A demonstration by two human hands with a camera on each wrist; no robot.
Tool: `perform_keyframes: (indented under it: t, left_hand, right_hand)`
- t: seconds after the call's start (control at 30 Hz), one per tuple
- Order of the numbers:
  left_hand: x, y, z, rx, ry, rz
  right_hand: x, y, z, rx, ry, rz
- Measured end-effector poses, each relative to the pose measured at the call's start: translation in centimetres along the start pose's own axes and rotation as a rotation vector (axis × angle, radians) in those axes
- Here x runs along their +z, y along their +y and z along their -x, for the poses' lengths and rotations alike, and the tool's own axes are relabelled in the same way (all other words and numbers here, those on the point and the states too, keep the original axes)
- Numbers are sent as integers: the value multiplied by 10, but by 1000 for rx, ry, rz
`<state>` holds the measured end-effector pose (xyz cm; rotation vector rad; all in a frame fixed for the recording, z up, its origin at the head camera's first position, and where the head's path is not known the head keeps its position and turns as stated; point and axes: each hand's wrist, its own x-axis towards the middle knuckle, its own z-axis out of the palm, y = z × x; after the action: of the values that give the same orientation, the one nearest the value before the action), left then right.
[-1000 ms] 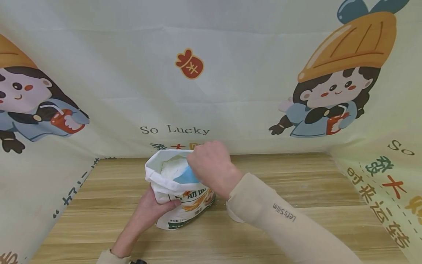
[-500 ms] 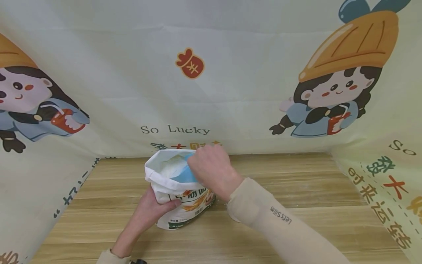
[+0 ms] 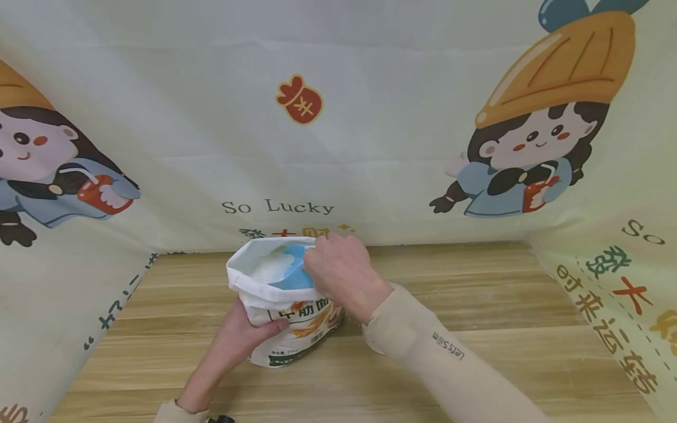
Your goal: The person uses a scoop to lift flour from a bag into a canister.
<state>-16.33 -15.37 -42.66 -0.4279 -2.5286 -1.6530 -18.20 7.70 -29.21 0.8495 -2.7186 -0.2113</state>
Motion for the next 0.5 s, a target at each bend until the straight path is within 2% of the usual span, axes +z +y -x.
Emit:
perform_keyframes:
  t: [0.27, 0.5]
  left_hand:
    - [-1, 0, 0, 2, -1, 5]
    - [0, -1, -1, 1, 2, 20]
  right_hand:
    - [8, 4, 1, 12, 1, -40]
    - [14, 9, 4, 15, 41, -86]
